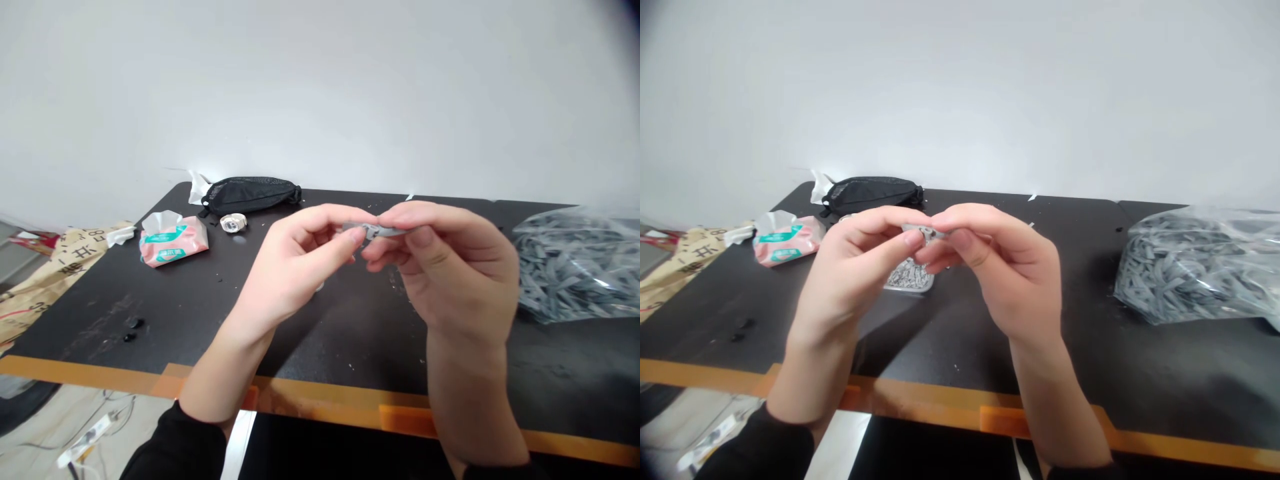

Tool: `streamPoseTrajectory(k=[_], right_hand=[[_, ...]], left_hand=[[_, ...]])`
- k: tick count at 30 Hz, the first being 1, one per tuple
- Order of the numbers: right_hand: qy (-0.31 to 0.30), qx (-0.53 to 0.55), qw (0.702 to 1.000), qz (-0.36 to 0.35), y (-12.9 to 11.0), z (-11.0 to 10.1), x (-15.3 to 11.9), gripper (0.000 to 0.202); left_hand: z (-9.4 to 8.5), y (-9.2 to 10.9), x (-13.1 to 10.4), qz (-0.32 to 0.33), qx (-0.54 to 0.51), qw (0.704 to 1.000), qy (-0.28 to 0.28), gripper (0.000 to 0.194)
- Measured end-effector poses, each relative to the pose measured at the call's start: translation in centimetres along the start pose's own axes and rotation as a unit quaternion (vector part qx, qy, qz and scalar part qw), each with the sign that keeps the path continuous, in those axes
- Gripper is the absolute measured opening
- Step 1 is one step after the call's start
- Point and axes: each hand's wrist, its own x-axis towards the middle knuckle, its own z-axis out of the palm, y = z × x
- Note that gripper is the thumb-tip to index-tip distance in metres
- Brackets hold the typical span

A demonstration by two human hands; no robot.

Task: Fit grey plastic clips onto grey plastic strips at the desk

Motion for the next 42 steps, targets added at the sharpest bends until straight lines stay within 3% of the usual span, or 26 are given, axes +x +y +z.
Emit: streamPoseTrajectory(k=[4,17,25,36,39,42], right_hand=[[-0.012,-0.025,0.999,-0.029,-0.2,0.0,0.1,0.027],[0.004,-0.038,0.998,-0.043,-0.4,0.6,0.0,0.031],[0.104,-0.118,0.987,-0.041,-1.1,1.7,-0.9,0.022],[0.049,-0.271,0.953,-0.128,-0.4,1.5,-1.0,0.017],[0.039,-0.242,0.964,-0.107,-0.4,1.2,-0.7,0.017],[0.001,-0.150,0.988,-0.041,-0.6,0.6,-0.4,0.015]], left_hand=[[0.8,0.1,-0.2,0.014,-0.031,0.999,0.037,0.009],[1.3,0.2,-0.6,0.006,-0.069,0.996,0.052,0.009],[1.3,-0.1,-1.0,0.004,-0.057,0.996,0.071,0.011],[1.9,-0.2,-1.0,0.047,0.003,0.991,0.128,0.006],[1.5,0.0,-0.9,0.019,-0.010,0.994,0.108,0.007],[0.7,0.4,-0.7,-0.034,-0.068,0.996,0.040,0.007]])
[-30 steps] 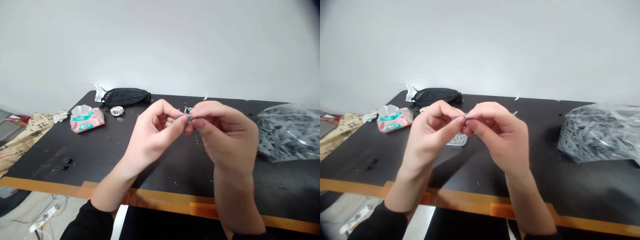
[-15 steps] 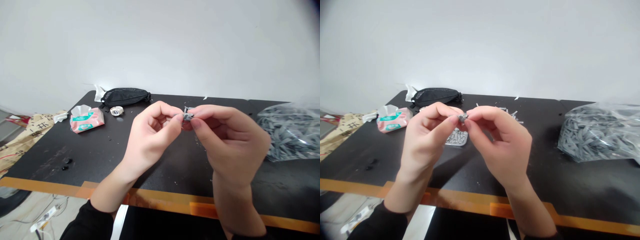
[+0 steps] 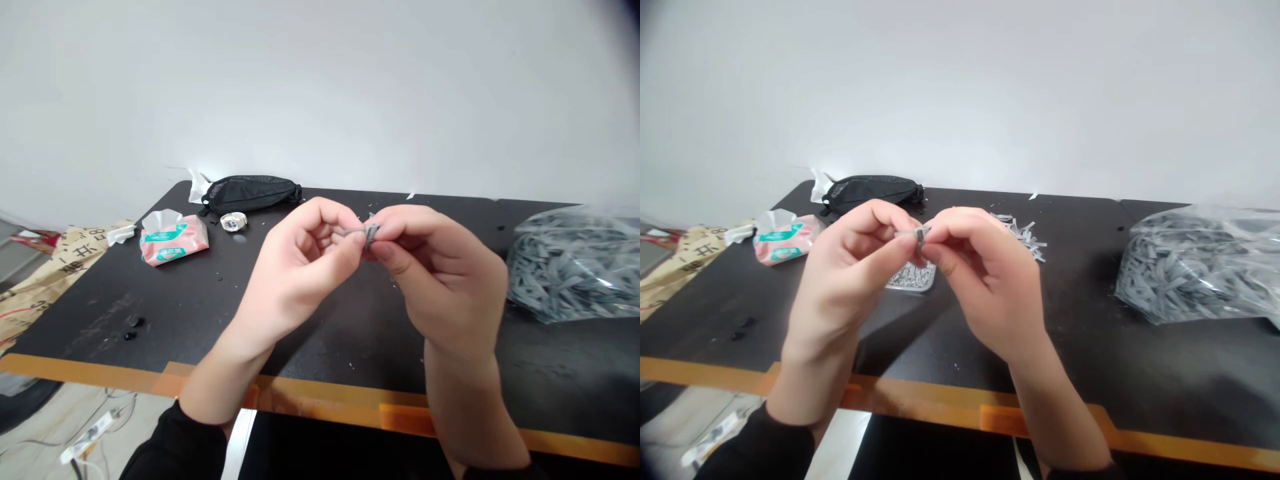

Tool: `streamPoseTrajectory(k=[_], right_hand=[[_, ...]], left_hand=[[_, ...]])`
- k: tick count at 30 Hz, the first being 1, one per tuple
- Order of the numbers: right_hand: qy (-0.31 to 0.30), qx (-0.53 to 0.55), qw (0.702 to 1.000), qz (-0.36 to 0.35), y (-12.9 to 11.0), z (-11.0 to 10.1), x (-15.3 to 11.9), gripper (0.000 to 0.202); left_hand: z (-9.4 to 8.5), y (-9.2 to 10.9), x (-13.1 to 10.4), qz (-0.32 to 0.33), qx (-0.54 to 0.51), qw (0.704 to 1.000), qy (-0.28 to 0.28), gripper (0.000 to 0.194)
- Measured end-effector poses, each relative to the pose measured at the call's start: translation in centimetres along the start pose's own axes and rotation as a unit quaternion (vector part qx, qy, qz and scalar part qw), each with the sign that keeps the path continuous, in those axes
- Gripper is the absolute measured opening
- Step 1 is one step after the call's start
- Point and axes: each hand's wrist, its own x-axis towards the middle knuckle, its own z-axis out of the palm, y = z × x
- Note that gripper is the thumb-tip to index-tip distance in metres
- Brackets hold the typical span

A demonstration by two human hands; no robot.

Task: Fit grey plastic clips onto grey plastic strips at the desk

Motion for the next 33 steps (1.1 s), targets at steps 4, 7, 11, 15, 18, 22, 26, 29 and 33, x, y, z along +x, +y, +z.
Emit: streamPoseTrajectory(k=[4,7,11,15,18,22,26,29,33], right_hand=[[-0.075,0.115,0.990,0.040,0.0,-1.1,0.4,0.014],[-0.111,0.179,0.974,0.089,0.0,-1.8,0.4,0.013],[-0.143,0.261,0.945,0.135,0.4,-2.1,0.4,0.011],[-0.160,0.308,0.931,0.111,0.9,-1.6,0.5,0.014],[-0.130,0.300,0.940,0.102,0.6,-1.1,0.4,0.013],[-0.076,0.250,0.959,0.106,-0.6,-0.7,-0.1,0.018],[-0.049,0.230,0.967,0.098,-1.2,-0.3,-0.5,0.020],[0.027,0.204,0.977,0.061,-1.4,0.3,-0.7,0.022],[0.091,0.077,0.993,0.006,-1.7,0.7,-0.7,0.034]], left_hand=[[-1.0,0.4,0.3,-0.066,-0.082,0.988,-0.109,0.011],[-1.3,0.6,0.3,-0.079,-0.084,0.981,-0.154,0.016],[-1.4,1.0,0.3,-0.064,-0.065,0.978,-0.188,0.015],[-1.3,1.2,0.1,-0.040,-0.035,0.980,-0.192,0.014],[-0.9,1.2,-0.1,-0.019,-0.008,0.987,-0.160,0.013],[-0.6,1.1,-0.3,0.012,-0.007,0.991,-0.135,0.015],[-0.6,1.1,-0.5,0.053,0.033,0.994,-0.094,0.014],[-0.6,1.0,-0.6,0.083,0.068,0.992,-0.064,0.013],[-0.2,0.8,-0.5,0.087,0.065,0.993,-0.044,0.014]])
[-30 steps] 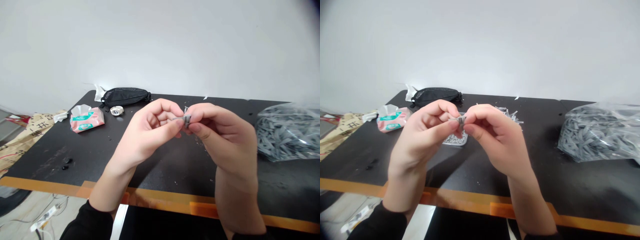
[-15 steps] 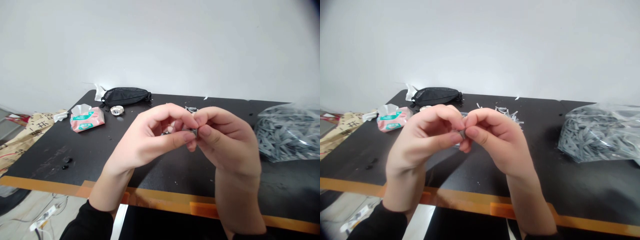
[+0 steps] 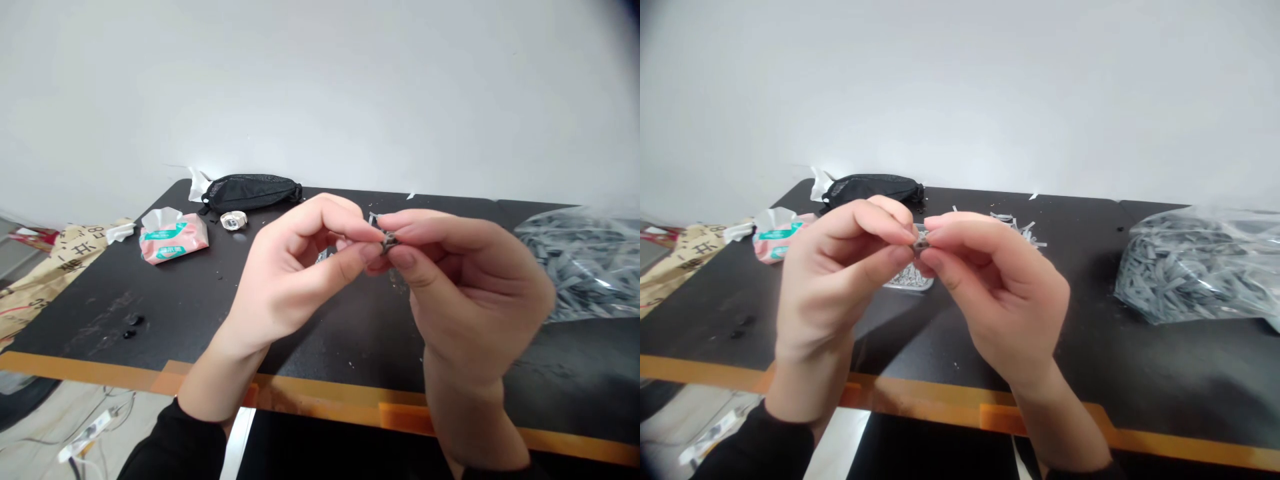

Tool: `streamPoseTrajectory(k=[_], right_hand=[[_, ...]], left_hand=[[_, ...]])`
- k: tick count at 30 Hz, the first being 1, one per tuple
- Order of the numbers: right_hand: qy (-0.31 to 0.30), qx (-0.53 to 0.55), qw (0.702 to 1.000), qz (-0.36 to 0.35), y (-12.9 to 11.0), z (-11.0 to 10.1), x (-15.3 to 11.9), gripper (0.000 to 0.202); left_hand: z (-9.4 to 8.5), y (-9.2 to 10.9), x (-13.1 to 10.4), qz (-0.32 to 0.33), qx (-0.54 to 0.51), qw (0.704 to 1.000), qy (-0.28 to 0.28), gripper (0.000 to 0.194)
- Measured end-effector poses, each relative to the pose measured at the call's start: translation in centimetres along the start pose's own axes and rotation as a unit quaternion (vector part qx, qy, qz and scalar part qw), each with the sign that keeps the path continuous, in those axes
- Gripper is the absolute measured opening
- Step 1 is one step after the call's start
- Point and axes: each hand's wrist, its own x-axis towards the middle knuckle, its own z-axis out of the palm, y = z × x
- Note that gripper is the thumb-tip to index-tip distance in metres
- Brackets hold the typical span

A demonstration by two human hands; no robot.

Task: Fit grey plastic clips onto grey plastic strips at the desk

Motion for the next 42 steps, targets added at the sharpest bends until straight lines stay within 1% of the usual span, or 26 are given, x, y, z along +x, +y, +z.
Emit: streamPoseTrajectory(k=[2,4,7,9,11,15,17,20,22,24,25,27,30,32,34,36,39,42], right_hand=[[-0.003,-0.075,0.997,-0.022,-0.1,-0.1,0.0,0.039],[-0.005,-0.128,0.991,-0.030,-0.1,-0.3,0.0,0.041],[-0.009,-0.168,0.985,-0.046,0.0,-0.5,-0.1,0.039],[-0.009,-0.173,0.983,-0.056,0.2,-0.6,-0.2,0.035],[-0.014,-0.160,0.986,-0.045,0.3,-0.7,-0.1,0.034],[-0.039,-0.063,0.997,-0.011,0.3,-0.7,0.2,0.032],[-0.045,-0.024,0.999,0.010,0.4,-0.8,0.3,0.031],[-0.054,-0.001,0.998,0.033,0.6,-0.9,0.4,0.031],[-0.060,0.007,0.998,0.034,0.8,-1.1,0.5,0.029],[-0.069,0.012,0.997,0.033,1.1,-1.4,0.7,0.027],[-0.079,0.016,0.996,0.030,1.3,-1.6,0.8,0.026],[-0.118,0.025,0.993,0.011,1.8,-1.9,1.2,0.027],[-0.172,0.013,0.984,-0.049,2.3,-2.3,1.7,0.034],[-0.171,-0.002,0.981,-0.089,2.6,-2.4,1.9,0.038],[-0.162,-0.008,0.981,-0.109,2.8,-2.5,2.0,0.038],[-0.165,-0.006,0.979,-0.119,3.0,-2.6,2.0,0.036],[-0.188,0.007,0.972,-0.138,3.0,-2.8,2.1,0.035],[-0.204,0.004,0.967,-0.152,3.0,-3.1,2.2,0.033]], left_hand=[[0.2,0.1,0.0,0.005,0.008,1.000,0.027,0.013],[0.4,0.2,-0.1,0.002,0.032,0.998,0.054,0.012],[0.5,0.1,-0.5,0.007,0.062,0.996,0.066,0.012],[0.4,-0.2,-0.7,0.018,0.069,0.995,0.067,0.015],[0.2,-0.4,-0.9,0.027,0.071,0.995,0.067,0.016],[-0.2,-0.2,-0.9,0.030,0.078,0.996,0.035,0.011],[-0.2,0.1,-0.9,0.018,0.082,0.996,0.028,0.013],[0.1,0.5,-0.9,0.001,0.103,0.994,0.027,0.019],[0.3,0.6,-0.9,0.014,0.109,0.994,0.018,0.019],[0.3,0.6,-0.8,0.020,0.092,0.996,0.009,0.018],[0.2,0.5,-0.7,0.012,0.071,0.997,0.004,0.018],[-0.3,0.4,-0.4,-0.029,0.017,0.999,-0.008,0.016],[-1.0,0.0,0.2,-0.088,-0.082,0.992,-0.041,0.012],[-1.4,-0.2,0.7,-0.134,-0.141,0.978,-0.077,0.006],[-1.5,-0.5,1.0,-0.184,-0.191,0.957,-0.118,0.002],[-1.4,-0.6,1.2,-0.217,-0.230,0.937,-0.149,0.004],[-1.3,-0.7,1.3,-0.238,-0.261,0.919,-0.177,0.006],[-1.2,-0.8,1.4,-0.251,-0.257,0.915,-0.183,0.007]])
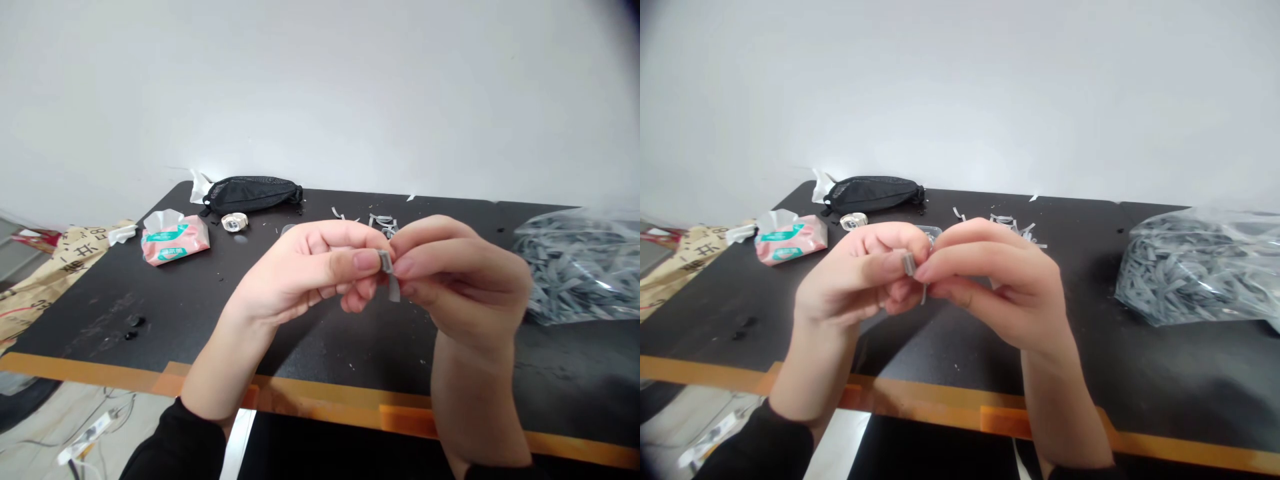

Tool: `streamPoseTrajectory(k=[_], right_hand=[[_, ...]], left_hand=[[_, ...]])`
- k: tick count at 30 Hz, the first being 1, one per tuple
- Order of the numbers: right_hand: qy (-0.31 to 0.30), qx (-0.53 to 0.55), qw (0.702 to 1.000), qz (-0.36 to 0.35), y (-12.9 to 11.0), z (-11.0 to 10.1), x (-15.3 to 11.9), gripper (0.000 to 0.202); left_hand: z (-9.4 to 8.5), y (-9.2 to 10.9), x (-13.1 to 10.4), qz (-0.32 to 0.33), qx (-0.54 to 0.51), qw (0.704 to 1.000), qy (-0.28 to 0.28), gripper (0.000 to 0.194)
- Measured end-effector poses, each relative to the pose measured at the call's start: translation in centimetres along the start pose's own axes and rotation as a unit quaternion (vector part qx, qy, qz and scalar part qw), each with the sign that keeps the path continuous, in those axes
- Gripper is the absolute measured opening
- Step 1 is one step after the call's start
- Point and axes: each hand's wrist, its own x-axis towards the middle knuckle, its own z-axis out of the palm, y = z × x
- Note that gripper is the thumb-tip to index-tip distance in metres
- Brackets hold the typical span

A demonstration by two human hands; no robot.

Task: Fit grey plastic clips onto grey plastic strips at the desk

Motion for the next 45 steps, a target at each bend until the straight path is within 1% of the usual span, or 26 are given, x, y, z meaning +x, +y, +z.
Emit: streamPoseTrajectory(k=[3,5,8,10,12,14,16,19,22,25,28,32,34,36,40,45], right_hand=[[-0.023,-0.017,1.000,0.003,-0.1,-0.2,-0.1,0.030],[-0.033,-0.028,0.999,0.012,-0.3,-0.3,-0.2,0.029],[-0.065,-0.026,0.997,0.039,-1.0,-0.4,-0.4,0.034],[-0.073,-0.030,0.995,0.058,-1.6,-0.4,-0.5,0.035],[-0.056,-0.041,0.996,0.056,-2.1,-0.3,-0.5,0.030],[-0.038,-0.031,0.998,0.043,-2.2,-0.2,-0.3,0.025],[-0.022,0.010,0.999,0.037,-2.0,0.0,-0.2,0.021],[0.012,0.084,0.994,0.073,-1.5,0.4,0.0,0.017],[0.034,0.184,0.972,0.139,-1.4,0.8,0.2,0.018],[0.030,0.268,0.940,0.211,-1.7,0.9,0.6,0.017],[0.026,0.309,0.912,0.267,-2.2,0.8,0.9,0.012],[0.022,0.318,0.886,0.337,-2.6,0.6,0.9,0.008],[0.019,0.330,0.872,0.360,-2.6,0.6,0.9,0.007],[0.024,0.343,0.861,0.373,-2.6,0.7,0.8,0.004],[0.031,0.337,0.856,0.391,-2.6,0.8,0.9,0.005],[0.029,0.339,0.845,0.412,-2.6,0.7,1.2,0.006]], left_hand=[[0.0,0.0,0.2,-0.004,0.012,1.000,0.007,0.013],[0.0,0.0,0.2,-0.009,0.003,1.000,0.002,0.014],[-0.2,-0.1,0.3,-0.028,-0.035,0.999,-0.023,0.011],[-0.2,-0.2,0.3,-0.035,-0.054,0.997,-0.036,0.011],[-0.2,-0.3,0.3,-0.033,-0.071,0.996,-0.041,0.013],[0.0,-0.5,0.3,-0.027,-0.088,0.995,-0.042,0.014],[0.1,-0.7,0.3,-0.015,-0.086,0.996,-0.033,0.013],[0.1,-0.8,0.2,0.035,-0.042,0.999,-0.003,0.011],[0.1,-0.7,0.1,0.093,0.023,0.995,0.015,0.003],[0.3,-0.5,-0.1,0.113,0.059,0.991,0.038,0.003],[0.9,-0.4,-0.4,0.133,0.099,0.984,0.072,0.005],[1.6,-0.2,-1.1,0.172,0.193,0.958,0.125,0.009],[1.8,0.0,-1.4,0.178,0.241,0.942,0.148,0.008],[1.9,0.2,-1.5,0.180,0.275,0.931,0.157,0.008],[1.9,0.3,-1.6,0.192,0.297,0.921,0.164,0.009],[2.1,0.0,-1.7,0.209,0.328,0.901,0.192,0.008]])
